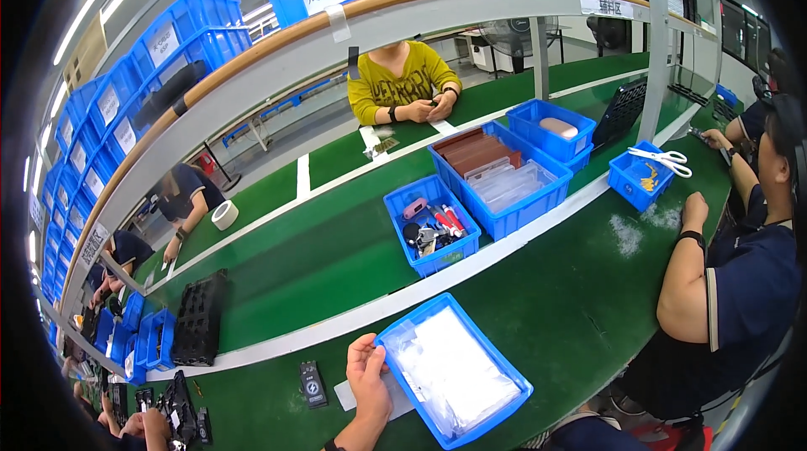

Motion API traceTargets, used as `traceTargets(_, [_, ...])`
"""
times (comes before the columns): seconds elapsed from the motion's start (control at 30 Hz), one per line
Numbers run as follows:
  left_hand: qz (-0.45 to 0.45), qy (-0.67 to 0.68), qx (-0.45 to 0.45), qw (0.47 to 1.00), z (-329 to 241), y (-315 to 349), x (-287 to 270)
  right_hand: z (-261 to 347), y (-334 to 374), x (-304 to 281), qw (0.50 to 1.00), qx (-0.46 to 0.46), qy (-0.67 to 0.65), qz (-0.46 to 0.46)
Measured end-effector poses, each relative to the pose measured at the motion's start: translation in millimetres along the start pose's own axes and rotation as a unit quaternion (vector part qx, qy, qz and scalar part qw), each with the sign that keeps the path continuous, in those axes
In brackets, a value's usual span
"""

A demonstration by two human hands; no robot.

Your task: The recorder is assembling small electronic components at a workstation.

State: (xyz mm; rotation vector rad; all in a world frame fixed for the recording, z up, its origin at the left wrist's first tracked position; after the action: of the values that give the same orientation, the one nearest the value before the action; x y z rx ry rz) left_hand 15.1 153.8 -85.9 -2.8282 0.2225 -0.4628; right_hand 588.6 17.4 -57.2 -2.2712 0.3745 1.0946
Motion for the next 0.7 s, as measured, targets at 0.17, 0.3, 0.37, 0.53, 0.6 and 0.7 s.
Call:
traceTargets(0.17, [-0.004,-0.006,0.001,1.0,-2.4,1.5,-3.8,-19.4,-0.5,3.3,0.998,0.021,0.049,-0.021])
traceTargets(0.3, [-0.003,0.0,0.005,1.0,-3.5,0.9,-2.6,-28.9,3.0,7.3,0.995,0.033,0.087,-0.035])
traceTargets(0.37, [-0.002,0.006,-0.001,1.0,-5.9,-0.1,0.8,-34.9,3.1,8.0,0.993,0.04,0.107,-0.044])
traceTargets(0.53, [-0.004,-0.01,0.007,1.0,-6.1,-0.2,0.2,-49.9,4.5,8.5,0.984,0.054,0.156,-0.067])
traceTargets(0.6, [0.003,-0.005,0.007,1.0,-2.0,-2.1,1.5,-54.4,7.2,10.2,0.98,0.06,0.177,-0.073])
traceTargets(0.7, [0.005,-0.003,0.006,1.0,2.5,-3.3,0.1,-54.6,5.3,-0.1,0.972,0.068,0.205,-0.089])
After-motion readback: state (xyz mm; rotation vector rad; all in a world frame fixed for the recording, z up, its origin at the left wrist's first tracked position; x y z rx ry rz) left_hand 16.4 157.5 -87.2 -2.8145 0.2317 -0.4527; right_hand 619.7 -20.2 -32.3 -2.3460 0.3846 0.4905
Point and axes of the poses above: each hand's wrist, its own y-axis away from the middle knuckle, its own x-axis out of the palm, z = x × y, the point moved 4 cm from there along -y, towards the middle knuckle, and after that the axes turned 13 degrees about x, right-handed, at the moved point
